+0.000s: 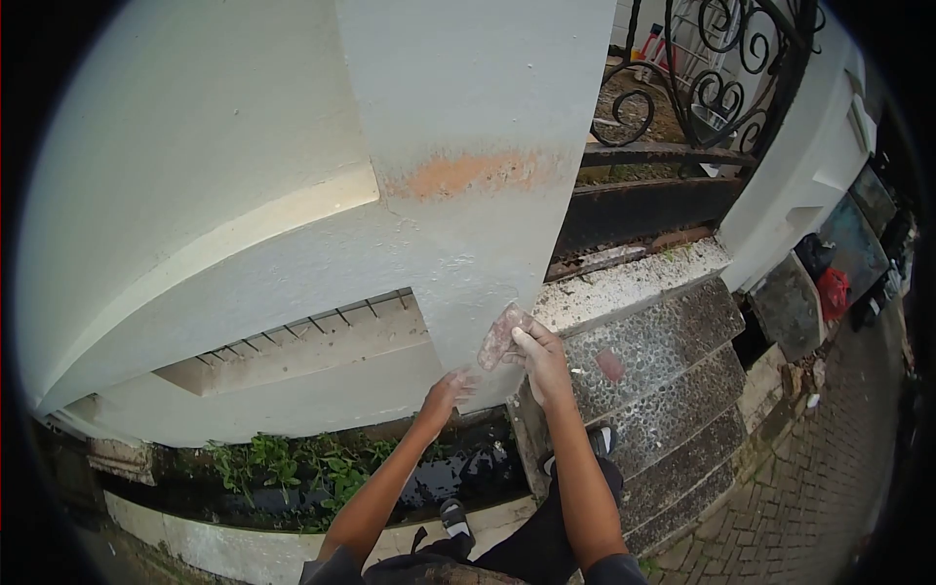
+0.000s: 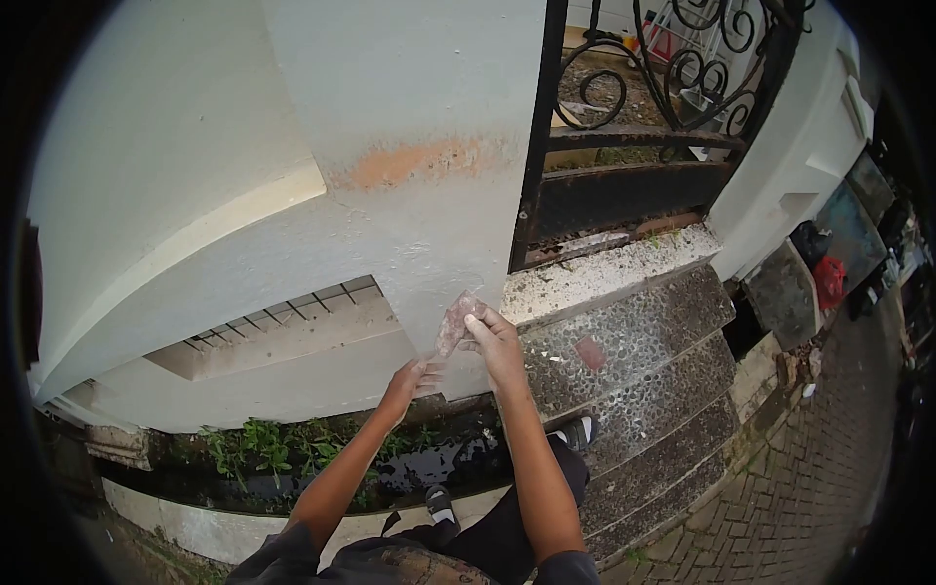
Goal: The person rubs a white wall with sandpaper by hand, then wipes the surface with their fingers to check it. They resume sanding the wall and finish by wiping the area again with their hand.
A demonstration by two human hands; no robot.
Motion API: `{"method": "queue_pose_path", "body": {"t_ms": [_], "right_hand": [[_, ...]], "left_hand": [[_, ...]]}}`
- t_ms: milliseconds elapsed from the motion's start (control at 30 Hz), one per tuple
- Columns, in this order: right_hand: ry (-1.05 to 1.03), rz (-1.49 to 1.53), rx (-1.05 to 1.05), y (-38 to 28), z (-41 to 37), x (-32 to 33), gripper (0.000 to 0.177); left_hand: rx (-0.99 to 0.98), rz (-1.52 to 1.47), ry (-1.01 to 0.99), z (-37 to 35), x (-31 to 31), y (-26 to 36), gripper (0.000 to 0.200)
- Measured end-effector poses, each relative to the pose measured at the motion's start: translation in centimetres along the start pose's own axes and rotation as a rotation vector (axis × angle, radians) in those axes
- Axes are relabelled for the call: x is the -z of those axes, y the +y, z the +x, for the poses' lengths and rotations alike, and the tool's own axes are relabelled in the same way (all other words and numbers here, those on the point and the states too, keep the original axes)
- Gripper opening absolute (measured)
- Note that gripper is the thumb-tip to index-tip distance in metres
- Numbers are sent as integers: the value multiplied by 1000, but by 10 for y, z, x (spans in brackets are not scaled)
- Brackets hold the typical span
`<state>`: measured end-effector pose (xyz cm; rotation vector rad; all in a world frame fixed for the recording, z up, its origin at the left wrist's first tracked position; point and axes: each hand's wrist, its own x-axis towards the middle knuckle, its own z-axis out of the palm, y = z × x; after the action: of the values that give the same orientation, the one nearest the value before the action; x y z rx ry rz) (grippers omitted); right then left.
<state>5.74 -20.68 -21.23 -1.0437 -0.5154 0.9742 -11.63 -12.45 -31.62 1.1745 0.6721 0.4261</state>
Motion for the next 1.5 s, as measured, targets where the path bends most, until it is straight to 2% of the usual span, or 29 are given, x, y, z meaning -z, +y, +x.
{"method": "queue_pose_path", "body": {"t_ms": [67,167,267,367,400,500,567,667,700,767,833,900,967,1000,1067,1167,1267,1367,1400,1433,1500], "right_hand": [[-19,35,34,-2,-2,-5,18],[-18,37,83,-4,-2,-7,16],[65,-113,197,0,1,-7,14],[147,-214,246,0,2,-9,12],[170,-228,244,-2,1,-10,12],[114,103,97,-7,-2,-9,12],[30,124,78,-4,-1,-5,19],[3,42,51,-7,-4,-6,32],[11,-4,41,-8,-6,-7,37],[171,-515,418,-7,-6,-9,41],[126,-647,543,-7,-8,-6,42],[-127,-391,419,-8,-9,0,40],[-170,-388,201,-7,-11,4,31],[-192,-386,96,-8,-11,5,26],[-198,-375,59,-14,-13,5,16],[-228,-252,104,-3,-8,13,7],[-198,-197,152,-6,-9,8,7],[-146,-227,137,-17,-13,0,9],[-127,-240,121,-18,-14,-1,10],[-131,-247,140,-12,-12,2,10],[-138,-262,173,1,-6,9,10]], "left_hand": [[-51,-295,-145,9,-22,43,49],[-119,-94,-83,12,-47,78,42],[-105,334,64,14,-47,95,33],[-127,244,79,20,-38,97,25],[-150,73,65,19,-40,98,25],[-193,-365,42,11,-48,104,22],[-207,-562,57,9,-59,111,15],[-330,-595,78,17,-62,110,15],[-331,-471,112,18,-61,111,14],[-327,-219,173,18,-57,115,13],[-391,100,121,15,-52,122,14],[-396,300,60,13,-51,127,15],[-352,382,-10,12,-49,132,15],[-386,514,9,14,-47,133,17],[-457,780,46,18,-44,136,21],[-689,1173,-170,19,-52,176,21],[-960,1595,-469,26,-57,216,15],[-1386,1793,-322,31,-61,270,16],[-1489,1849,-212,29,-60,291,21],[-1579,1848,-78,31,-58,312,20],[-1629,1930,186,24,-55,355,26]]}}
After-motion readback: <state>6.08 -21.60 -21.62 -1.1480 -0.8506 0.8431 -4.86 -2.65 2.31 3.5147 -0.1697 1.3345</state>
